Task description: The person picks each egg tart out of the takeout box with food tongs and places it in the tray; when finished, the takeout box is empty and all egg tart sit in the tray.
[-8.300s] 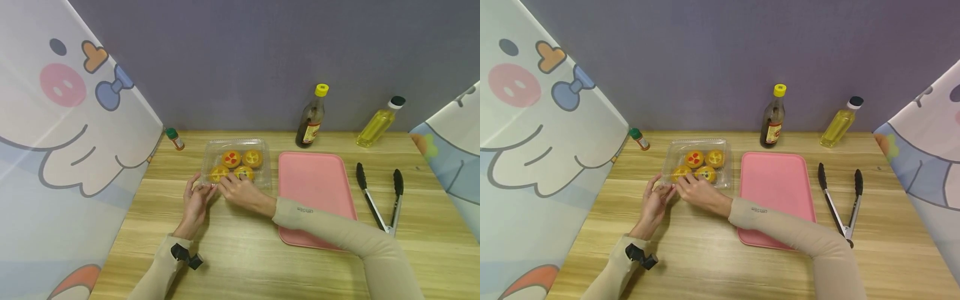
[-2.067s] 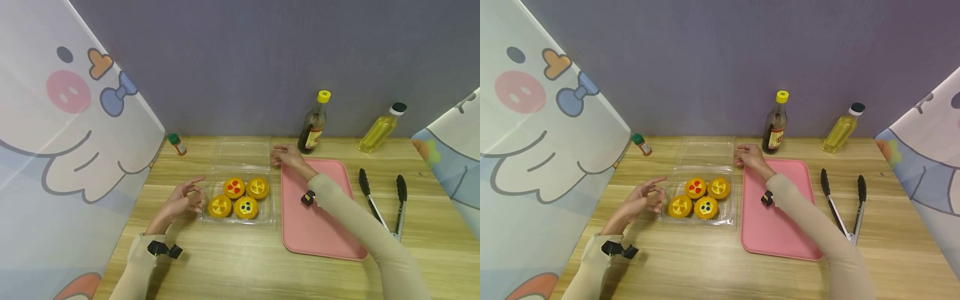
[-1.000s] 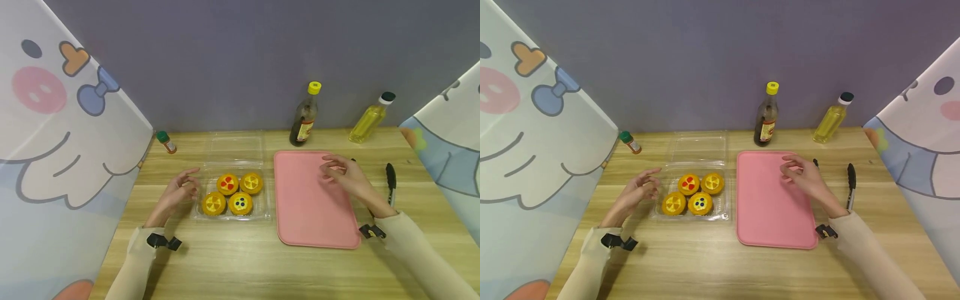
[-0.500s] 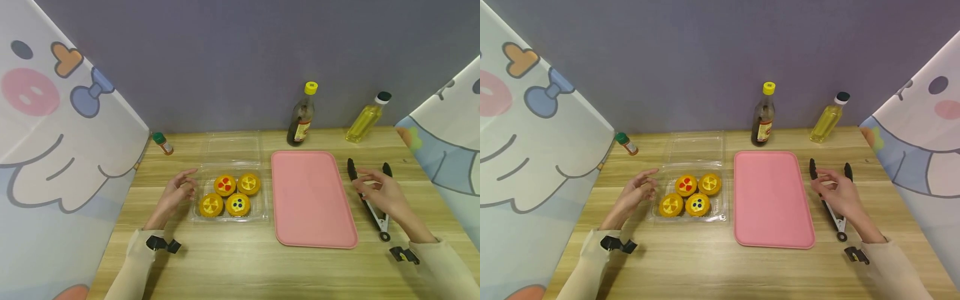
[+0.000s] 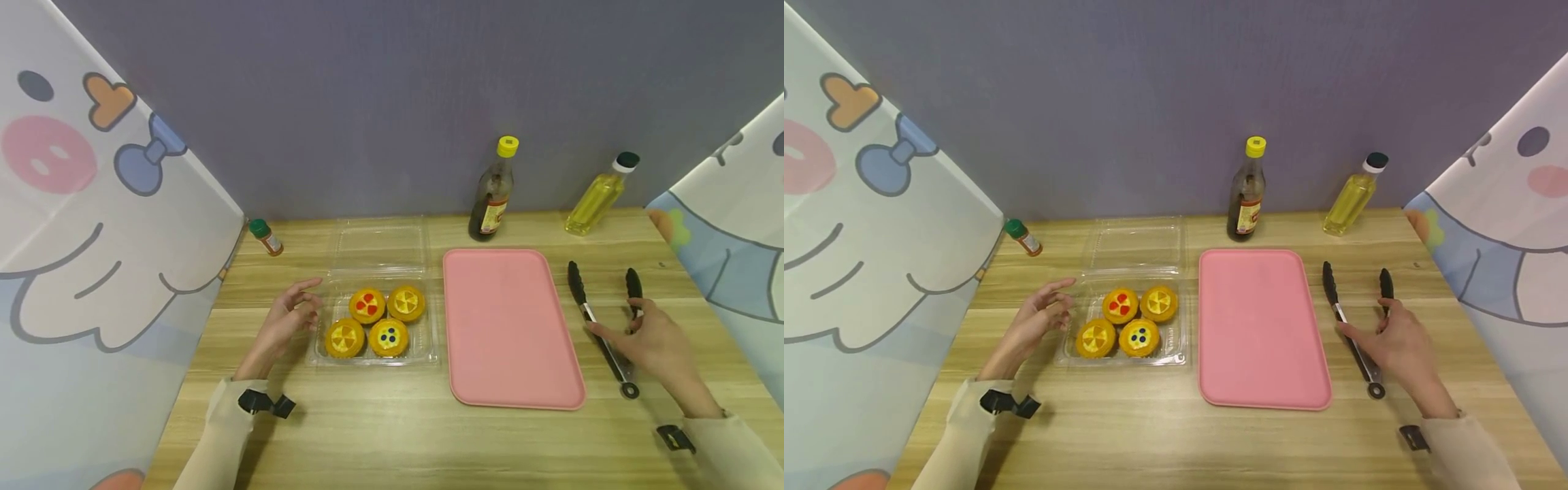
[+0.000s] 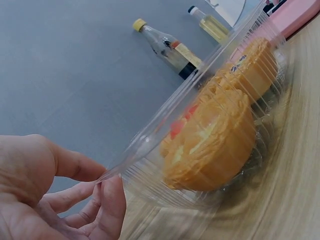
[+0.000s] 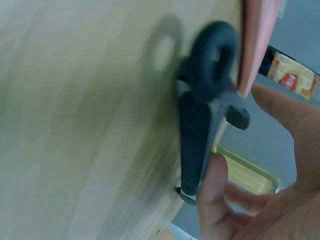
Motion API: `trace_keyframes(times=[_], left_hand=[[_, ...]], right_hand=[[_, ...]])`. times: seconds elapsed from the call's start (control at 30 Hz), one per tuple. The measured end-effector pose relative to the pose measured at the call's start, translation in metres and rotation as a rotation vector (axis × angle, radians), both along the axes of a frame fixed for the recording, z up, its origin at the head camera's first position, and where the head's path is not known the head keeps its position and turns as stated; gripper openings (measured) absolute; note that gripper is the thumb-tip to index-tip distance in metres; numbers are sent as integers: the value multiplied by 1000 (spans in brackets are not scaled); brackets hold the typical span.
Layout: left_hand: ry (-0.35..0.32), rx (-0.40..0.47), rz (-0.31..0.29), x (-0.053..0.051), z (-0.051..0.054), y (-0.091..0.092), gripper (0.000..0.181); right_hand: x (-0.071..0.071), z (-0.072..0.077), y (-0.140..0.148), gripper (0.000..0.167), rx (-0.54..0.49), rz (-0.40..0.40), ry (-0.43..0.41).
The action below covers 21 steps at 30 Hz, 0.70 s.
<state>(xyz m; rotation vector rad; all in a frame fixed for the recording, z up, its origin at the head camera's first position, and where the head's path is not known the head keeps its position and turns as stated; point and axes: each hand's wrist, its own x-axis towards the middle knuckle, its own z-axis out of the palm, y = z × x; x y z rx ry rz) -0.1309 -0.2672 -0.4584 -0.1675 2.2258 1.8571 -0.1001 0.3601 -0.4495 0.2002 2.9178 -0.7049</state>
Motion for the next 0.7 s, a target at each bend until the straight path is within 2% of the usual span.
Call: trace_keyframes(times=[0.37,0.53,0.7], left_hand=[[-1,26,-7,1,-2,0,51],[2,30,-6,2,-2,-1,52],[0,39,-9,2,-3,-2,52]], right_hand=[[6,-7,-13,109,196,-103,66],[9,-8,-18,111,269,-79,31],[6,-8,-17,122,274,-55,-42]])
